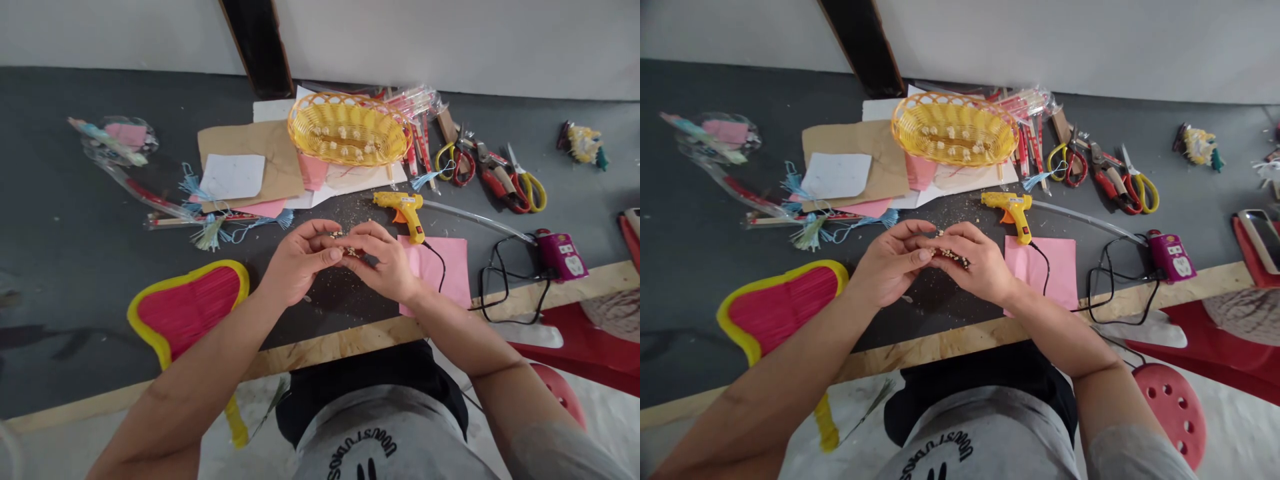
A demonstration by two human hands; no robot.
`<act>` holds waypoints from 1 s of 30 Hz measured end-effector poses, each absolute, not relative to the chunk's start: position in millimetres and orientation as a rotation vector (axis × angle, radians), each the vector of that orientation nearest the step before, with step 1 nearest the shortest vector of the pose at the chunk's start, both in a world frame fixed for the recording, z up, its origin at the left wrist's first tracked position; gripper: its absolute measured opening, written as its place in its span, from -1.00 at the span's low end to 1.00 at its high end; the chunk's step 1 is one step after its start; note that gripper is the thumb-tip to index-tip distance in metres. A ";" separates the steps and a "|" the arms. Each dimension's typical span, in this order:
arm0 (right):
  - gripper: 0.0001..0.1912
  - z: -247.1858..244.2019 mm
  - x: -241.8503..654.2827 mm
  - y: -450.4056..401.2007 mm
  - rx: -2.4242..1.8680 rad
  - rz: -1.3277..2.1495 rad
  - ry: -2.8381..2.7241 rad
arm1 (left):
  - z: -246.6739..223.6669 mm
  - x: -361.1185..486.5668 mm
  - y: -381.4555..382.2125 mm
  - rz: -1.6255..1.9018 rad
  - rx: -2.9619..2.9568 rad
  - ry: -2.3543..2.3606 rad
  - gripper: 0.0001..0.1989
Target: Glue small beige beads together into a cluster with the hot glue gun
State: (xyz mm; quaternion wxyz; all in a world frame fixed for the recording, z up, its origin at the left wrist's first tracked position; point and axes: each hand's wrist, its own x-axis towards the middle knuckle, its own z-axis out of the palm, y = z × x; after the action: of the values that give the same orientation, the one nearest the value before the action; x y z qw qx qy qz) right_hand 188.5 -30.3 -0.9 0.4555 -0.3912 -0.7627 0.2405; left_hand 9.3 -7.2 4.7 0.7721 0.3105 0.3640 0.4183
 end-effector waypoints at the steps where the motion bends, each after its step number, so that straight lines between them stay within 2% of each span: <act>1: -0.82 -0.3 188.9 -30.5 -0.979 0.597 -1.880 | 4.5 9.3 -7.4 0.902 0.677 0.782 -0.53; 7: -0.83 3.0 191.8 -30.2 -1.052 0.487 -1.862 | 5.8 10.0 -9.0 0.883 0.701 0.814 -0.69; 12: -0.82 0.0 192.4 -28.4 -1.042 0.386 -1.921 | 3.7 11.0 -9.9 0.887 0.760 0.855 -0.74; 30: -0.81 -1.6 196.0 -26.2 -0.980 0.344 -1.981 | 0.9 9.3 -8.7 0.872 0.801 0.919 -0.72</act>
State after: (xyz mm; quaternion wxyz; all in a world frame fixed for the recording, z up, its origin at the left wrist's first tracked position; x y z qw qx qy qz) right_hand 196.0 -26.2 -1.6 0.4370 -0.3942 -0.7966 0.1384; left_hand 9.3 -8.7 0.9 0.7320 0.3641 0.4177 0.3965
